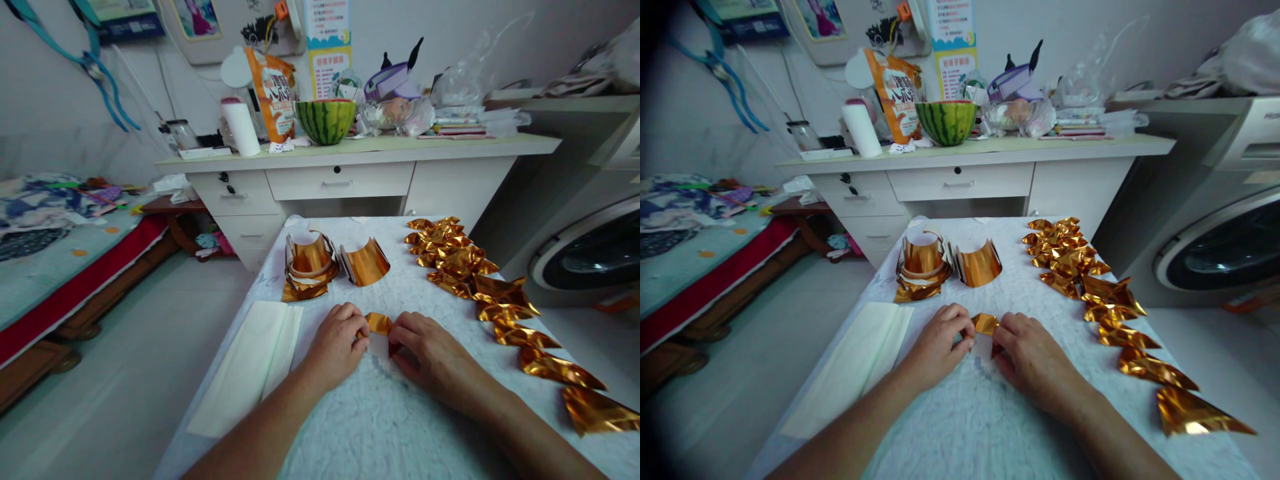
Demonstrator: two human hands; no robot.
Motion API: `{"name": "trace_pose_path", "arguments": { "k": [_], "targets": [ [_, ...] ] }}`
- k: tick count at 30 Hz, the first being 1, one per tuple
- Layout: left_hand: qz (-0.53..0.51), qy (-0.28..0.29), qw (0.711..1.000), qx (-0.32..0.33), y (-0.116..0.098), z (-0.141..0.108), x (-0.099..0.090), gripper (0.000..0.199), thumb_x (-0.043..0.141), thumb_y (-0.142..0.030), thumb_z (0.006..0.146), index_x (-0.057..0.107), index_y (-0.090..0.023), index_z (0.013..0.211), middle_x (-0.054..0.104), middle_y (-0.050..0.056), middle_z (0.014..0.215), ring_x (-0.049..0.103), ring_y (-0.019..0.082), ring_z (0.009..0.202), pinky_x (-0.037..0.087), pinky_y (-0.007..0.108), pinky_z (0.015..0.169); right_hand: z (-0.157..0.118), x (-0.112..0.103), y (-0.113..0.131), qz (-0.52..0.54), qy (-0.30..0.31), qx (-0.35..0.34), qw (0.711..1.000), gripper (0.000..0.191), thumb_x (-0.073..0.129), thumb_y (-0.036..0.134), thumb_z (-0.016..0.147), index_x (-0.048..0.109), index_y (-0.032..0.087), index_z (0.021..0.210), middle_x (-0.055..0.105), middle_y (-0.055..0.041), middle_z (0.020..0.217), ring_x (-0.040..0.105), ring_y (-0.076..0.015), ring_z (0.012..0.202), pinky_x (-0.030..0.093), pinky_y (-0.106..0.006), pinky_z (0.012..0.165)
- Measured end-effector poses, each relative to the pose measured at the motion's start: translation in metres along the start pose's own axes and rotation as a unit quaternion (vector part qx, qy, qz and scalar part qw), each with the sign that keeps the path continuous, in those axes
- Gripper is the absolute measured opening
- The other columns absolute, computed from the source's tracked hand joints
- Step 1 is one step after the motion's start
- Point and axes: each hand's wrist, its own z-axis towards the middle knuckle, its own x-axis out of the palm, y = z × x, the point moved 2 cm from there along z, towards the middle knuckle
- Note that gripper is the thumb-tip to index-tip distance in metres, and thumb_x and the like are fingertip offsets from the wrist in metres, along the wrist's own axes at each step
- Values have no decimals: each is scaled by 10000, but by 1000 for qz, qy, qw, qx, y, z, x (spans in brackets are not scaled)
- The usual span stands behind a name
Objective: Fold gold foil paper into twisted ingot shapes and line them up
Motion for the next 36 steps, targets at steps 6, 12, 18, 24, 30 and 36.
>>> {"name": "trace_pose_path", "arguments": {
  "k": [6,12,18,24,30,36],
  "targets": [
    [7,6,1000,7,0,-3,1,133,586,-71,772,574,-200,804,571,9,945,514,190,956,421,317,843,0,5,2,-55,-11,-47,997,109,552,135,864,647,180,833,607,-55,855,538,-183,774,399,-309,709],
    [4,11,1000,24,-3,-4,-3,182,563,-47,747,574,-205,837,601,3,948,517,183,965,417,316,867,1,3,1,-63,-16,-58,996,124,536,118,863,622,182,800,610,-56,821,536,-188,760,391,-302,673],
    [21,28,999,34,-9,-9,-8,255,655,-94,679,593,-208,898,623,6,977,523,199,965,421,329,882,0,-2,-5,0,-27,-28,999,173,469,67,862,587,189,831,600,-47,831,550,-171,767,412,-273,677],
    [47,22,998,36,-8,-8,-4,106,613,-109,809,623,-204,854,666,12,919,556,191,906,432,317,822,0,-4,-5,19,-25,-7,999,169,470,62,846,573,192,811,591,-45,838,545,-178,789,423,-286,705],
    [76,19,995,57,-8,-8,-2,114,556,-120,878,630,-197,841,664,16,872,561,184,864,432,317,800,1,-5,-4,12,-24,12,1000,162,553,53,765,599,184,849,591,-56,864,543,-193,807,436,-301,715],
    [91,27,994,53,-11,-11,-4,112,547,-119,878,610,-198,831,627,13,835,548,182,842,427,306,761,1,-4,-8,33,-13,5,999,169,505,139,894,648,189,819,608,-53,823,562,-187,783,438,-294,709]
  ]
}}
